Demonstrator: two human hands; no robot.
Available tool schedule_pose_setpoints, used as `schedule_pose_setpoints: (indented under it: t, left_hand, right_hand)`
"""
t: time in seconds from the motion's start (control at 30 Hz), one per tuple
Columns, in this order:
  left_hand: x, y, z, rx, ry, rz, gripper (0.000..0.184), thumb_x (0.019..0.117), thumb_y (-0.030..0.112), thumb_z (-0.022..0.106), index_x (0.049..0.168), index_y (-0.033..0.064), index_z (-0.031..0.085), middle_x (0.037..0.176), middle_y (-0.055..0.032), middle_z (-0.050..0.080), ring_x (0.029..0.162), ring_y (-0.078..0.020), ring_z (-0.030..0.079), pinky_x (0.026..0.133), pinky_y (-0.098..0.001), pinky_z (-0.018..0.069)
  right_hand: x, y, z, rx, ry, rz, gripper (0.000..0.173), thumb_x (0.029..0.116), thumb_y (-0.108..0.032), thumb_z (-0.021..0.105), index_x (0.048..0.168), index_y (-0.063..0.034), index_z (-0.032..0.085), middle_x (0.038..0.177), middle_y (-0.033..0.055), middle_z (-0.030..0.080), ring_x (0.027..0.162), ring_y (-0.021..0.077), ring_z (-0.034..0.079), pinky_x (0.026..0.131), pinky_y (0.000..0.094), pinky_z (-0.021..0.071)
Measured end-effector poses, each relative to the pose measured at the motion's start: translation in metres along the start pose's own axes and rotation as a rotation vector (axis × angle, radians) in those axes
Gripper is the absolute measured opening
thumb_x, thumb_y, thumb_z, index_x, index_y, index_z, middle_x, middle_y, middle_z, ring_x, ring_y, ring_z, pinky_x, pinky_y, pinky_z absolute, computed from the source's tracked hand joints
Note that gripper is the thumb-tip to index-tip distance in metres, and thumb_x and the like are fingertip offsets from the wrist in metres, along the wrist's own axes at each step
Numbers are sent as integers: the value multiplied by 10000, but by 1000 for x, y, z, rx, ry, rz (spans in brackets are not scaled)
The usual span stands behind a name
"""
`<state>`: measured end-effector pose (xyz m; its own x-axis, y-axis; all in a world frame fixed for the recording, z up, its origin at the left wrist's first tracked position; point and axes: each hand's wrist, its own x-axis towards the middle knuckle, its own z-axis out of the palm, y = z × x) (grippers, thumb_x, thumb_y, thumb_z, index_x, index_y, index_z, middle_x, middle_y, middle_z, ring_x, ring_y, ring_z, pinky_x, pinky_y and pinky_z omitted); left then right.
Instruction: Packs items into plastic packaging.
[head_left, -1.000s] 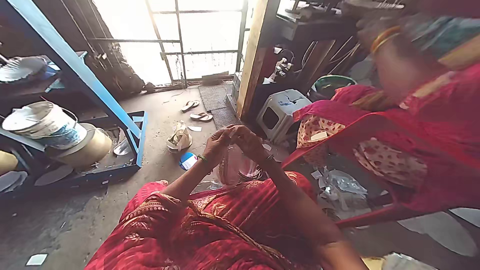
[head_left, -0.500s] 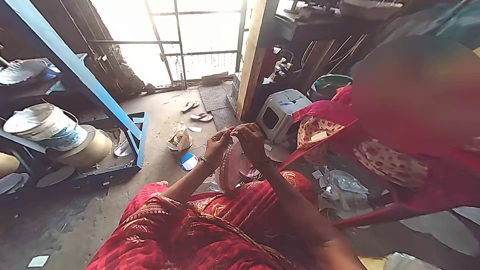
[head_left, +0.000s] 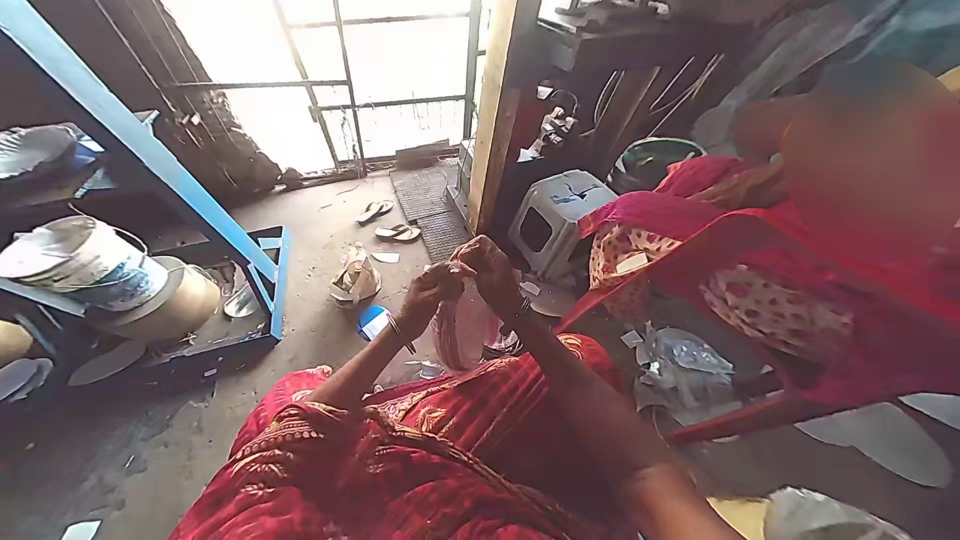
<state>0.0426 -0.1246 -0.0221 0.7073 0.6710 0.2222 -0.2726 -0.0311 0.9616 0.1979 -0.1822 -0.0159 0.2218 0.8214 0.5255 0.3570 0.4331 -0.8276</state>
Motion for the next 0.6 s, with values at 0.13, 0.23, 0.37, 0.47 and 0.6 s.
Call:
schedule_pose_setpoints:
  t: [0.13, 0.23, 0.37, 0.47, 0.6]
  left_hand:
    - [3, 33, -12, 529, -148, 23, 167, 1013, 22, 553, 1078, -33, 697, 779, -15, 653, 691, -40, 592, 702, -233, 526]
    - [1, 39, -13, 871, -88, 169, 180, 1018, 58, 574, 1052, -15, 735, 810, -96, 706, 734, -154, 661, 750, -363, 556]
    - [-1, 30, -14, 854, 14, 214, 175, 1017, 53, 581, 1052, -9, 741, 864, -97, 719, 786, -150, 674, 784, -346, 563]
    - [1, 20, -14, 590, 78, 107, 157, 1017, 61, 587, 1025, -18, 722, 765, -29, 680, 680, -51, 608, 693, -253, 532]
    - [1, 18, -7, 244, 153, -56, 150, 1027, 52, 559, 1009, -12, 694, 711, 34, 641, 645, -26, 587, 672, -223, 524]
  right_hand:
    - [-1, -8, 0, -75, -47, 137, 99, 1022, -46, 566, 1106, 1, 589, 950, 87, 671, 784, 114, 640, 698, 302, 548]
    - [5, 9, 2, -54, -52, 153, 134, 994, -40, 591, 1094, 33, 642, 960, 89, 680, 761, 92, 636, 680, 280, 554]
    - [3, 9, 3, 87, -85, 191, 217, 947, 15, 631, 1157, 47, 586, 909, 73, 668, 752, 65, 619, 688, 246, 537]
    - [-1, 4, 6, 80, -50, 225, 346, 956, -34, 672, 1255, -14, 500, 869, 69, 675, 689, 90, 619, 632, 276, 531]
    - [-2, 11, 9, -156, 25, 118, 193, 952, -135, 710, 1079, 0, 659, 1057, 133, 631, 716, 150, 585, 647, 319, 528]
